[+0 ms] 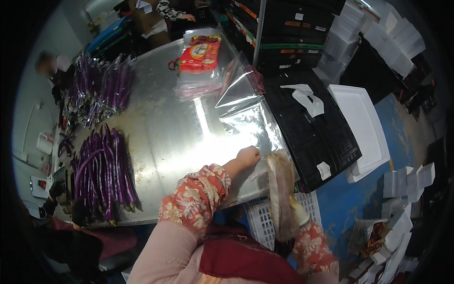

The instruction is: The person repeatedly picks long purple eggplants from a metal table, places them into clear plastic bags, and sets the filled bags aside. Other workers are visible in the background performing similar packaging tasks.

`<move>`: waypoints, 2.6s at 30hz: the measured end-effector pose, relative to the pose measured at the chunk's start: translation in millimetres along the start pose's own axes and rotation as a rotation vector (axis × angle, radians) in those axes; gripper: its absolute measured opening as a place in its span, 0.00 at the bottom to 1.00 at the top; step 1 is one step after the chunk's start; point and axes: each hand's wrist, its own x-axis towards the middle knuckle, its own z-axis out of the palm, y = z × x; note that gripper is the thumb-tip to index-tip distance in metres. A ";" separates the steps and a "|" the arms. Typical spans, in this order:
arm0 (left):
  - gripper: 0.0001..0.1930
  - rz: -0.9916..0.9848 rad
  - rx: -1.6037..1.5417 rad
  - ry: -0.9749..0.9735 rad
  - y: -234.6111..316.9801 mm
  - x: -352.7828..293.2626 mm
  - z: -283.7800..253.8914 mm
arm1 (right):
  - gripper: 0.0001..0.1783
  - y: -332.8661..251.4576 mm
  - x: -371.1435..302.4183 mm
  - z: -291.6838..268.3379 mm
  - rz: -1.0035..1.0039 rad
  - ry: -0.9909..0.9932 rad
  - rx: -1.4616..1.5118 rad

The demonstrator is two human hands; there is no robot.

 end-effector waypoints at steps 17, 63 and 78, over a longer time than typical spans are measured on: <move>0.07 0.210 0.006 0.313 45.9 -49.7 -63.0 | 0.14 -25.8 12.2 33.7 0.099 0.203 -0.198; 0.05 -0.055 -0.540 0.456 2.3 -538.8 -12.8 | 0.25 250.8 33.7 182.0 0.988 -0.423 -1.500; 0.07 -0.425 -0.880 0.880 -60.3 -495.6 129.9 | 0.25 260.9 89.9 79.4 1.126 0.208 -0.765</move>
